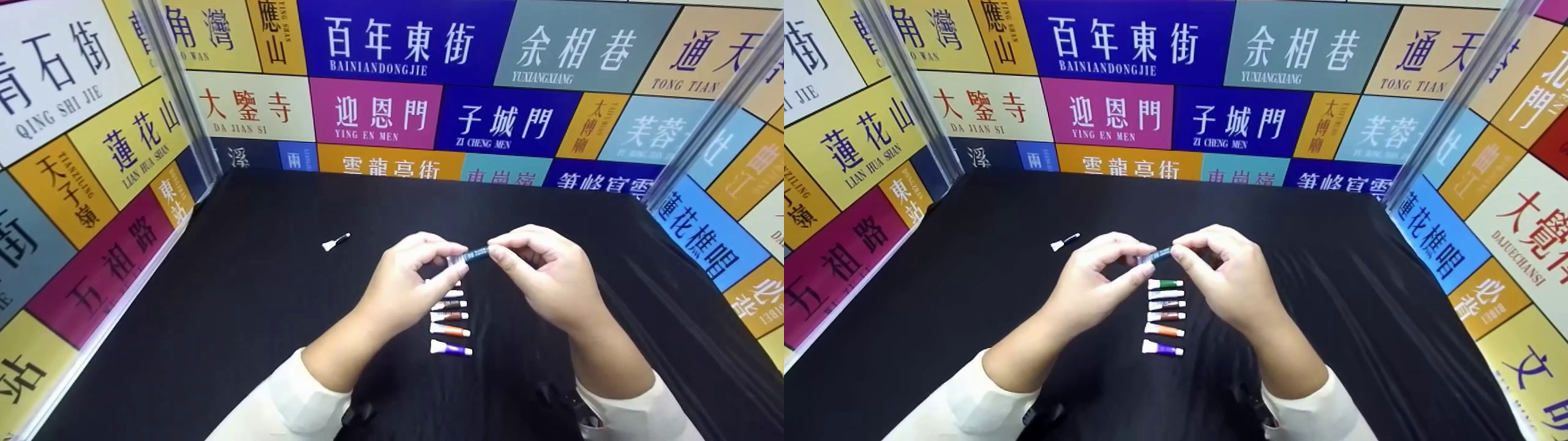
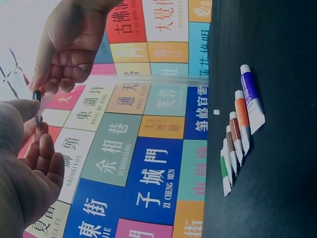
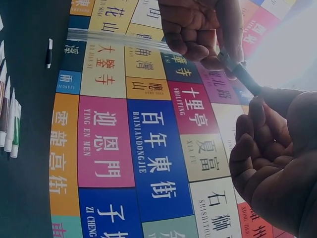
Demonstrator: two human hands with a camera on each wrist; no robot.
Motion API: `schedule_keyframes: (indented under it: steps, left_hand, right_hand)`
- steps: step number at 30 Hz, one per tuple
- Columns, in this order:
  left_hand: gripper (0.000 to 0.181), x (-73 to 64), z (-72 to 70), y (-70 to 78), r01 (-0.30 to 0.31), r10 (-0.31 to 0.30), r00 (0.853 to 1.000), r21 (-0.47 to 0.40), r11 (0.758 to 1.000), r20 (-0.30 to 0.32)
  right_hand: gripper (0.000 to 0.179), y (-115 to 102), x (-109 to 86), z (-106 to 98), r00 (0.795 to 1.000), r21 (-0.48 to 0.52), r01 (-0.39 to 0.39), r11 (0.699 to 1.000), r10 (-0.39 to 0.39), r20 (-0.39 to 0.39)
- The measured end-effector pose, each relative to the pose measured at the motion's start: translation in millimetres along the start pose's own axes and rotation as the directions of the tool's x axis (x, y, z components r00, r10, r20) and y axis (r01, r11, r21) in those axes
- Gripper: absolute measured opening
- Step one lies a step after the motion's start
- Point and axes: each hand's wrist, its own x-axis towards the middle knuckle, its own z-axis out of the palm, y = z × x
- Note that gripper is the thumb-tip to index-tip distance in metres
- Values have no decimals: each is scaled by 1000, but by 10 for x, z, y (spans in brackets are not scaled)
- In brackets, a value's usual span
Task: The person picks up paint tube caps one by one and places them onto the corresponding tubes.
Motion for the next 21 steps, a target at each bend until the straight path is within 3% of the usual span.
schedule_keyframes:
  steps: [10, 16, 21]
  left_hand:
    - [19, 66, 14, -220, 33, -32, 999, 43, 998, -38]
    - [18, 104, 43, -488, 138, -135, 990, 73, 988, -50]
    - [19, 148, 60, -725, 251, -248, 968, 93, 964, -43]
  right_hand:
    - [17, 114, 56, -53, 991, 42, -132, 990, 133, -20]
    - [12, 224, 98, -76, 981, 15, -193, 981, 194, -25]
    - [18, 367, 159, -103, 964, 1, -266, 964, 266, -15]
